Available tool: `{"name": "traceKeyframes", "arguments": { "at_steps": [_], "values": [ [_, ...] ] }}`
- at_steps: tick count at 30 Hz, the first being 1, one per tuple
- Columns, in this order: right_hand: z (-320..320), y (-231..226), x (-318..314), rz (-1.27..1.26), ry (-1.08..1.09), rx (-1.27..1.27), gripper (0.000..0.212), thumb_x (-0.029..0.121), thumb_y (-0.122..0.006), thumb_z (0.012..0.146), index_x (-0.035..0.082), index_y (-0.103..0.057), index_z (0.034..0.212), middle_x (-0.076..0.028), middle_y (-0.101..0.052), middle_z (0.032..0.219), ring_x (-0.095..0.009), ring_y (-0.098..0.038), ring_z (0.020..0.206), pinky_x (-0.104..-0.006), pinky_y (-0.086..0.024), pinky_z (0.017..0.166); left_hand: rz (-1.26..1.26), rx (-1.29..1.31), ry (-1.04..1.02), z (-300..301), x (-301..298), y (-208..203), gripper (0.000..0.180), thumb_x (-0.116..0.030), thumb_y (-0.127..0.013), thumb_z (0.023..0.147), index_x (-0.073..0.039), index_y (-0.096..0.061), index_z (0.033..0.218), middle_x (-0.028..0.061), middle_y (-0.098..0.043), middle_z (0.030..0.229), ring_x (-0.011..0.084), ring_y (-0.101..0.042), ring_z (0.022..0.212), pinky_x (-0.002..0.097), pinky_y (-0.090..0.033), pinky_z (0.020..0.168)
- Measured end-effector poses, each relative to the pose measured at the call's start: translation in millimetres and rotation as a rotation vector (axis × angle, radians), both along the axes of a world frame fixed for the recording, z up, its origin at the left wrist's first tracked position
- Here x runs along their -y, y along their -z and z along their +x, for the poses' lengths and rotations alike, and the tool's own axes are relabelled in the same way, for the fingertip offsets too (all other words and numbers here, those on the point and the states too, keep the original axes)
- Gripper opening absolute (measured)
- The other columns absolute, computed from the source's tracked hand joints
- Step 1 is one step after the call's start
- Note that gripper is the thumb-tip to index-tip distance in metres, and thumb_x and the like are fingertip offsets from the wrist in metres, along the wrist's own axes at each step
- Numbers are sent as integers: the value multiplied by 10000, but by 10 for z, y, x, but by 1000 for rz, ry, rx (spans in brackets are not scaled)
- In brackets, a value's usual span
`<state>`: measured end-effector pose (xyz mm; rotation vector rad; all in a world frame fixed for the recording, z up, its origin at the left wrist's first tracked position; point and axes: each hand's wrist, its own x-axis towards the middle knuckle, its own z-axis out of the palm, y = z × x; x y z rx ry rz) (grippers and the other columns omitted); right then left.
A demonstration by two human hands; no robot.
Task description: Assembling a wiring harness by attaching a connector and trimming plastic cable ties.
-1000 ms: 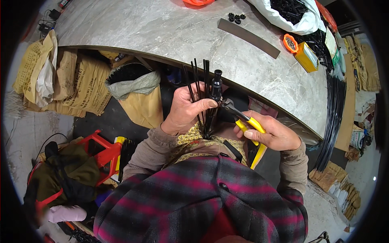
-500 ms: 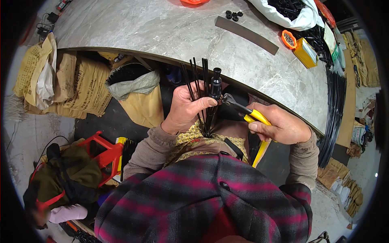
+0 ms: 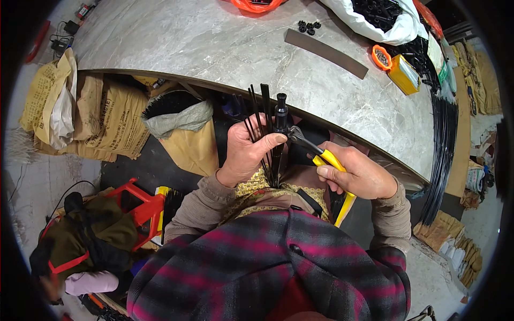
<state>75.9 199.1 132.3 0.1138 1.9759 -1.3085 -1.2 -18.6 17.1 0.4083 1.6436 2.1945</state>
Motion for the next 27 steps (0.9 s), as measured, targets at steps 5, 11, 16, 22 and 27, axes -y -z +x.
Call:
{"name": "traceKeyframes", "arguments": {
  "at_steps": [5,11,16,22,27],
  "values": [
    [152,308,-141,-188,88,-101,254,230,-519,1028,15,-515,1162,-13,-575,793,-68,-542,598,-217,-461,546,93,140,40,14,-79,-19,213,19,-726,854,10,-640,1049,30,-681,941,78,-620,834,231,-516,761],
    [216,600,-476,542,441,-767,393,304,-576,989,-19,-544,1211,-123,-620,835,-197,-622,711,-326,-496,635,391,296,174,109,-68,178,403,-24,-613,921,25,-468,1295,207,-634,1143,325,-648,1070,436,-511,971],
    [190,980,-1159,1317,517,-925,439,318,-628,943,11,-558,1248,-203,-617,1032,-393,-612,921,-473,-501,748,366,320,142,186,-109,146,353,32,-637,881,13,-498,1204,189,-646,1119,303,-662,1034,433,-529,949],
    [291,1259,-1586,1511,554,-913,424,305,-647,930,27,-596,1246,-205,-620,1054,-382,-603,984,-463,-492,828,302,277,186,217,-255,109,372,87,-715,821,7,-585,1160,56,-675,1084,117,-657,951,284,-545,878],
    [407,984,-1174,1430,480,-1180,339,259,-633,944,50,-623,1210,-178,-624,1114,-356,-600,1021,-403,-481,854,293,242,188,339,-493,90,382,87,-732,811,3,-576,1148,35,-650,1075,88,-631,932,259,-539,854]
  ]
}}
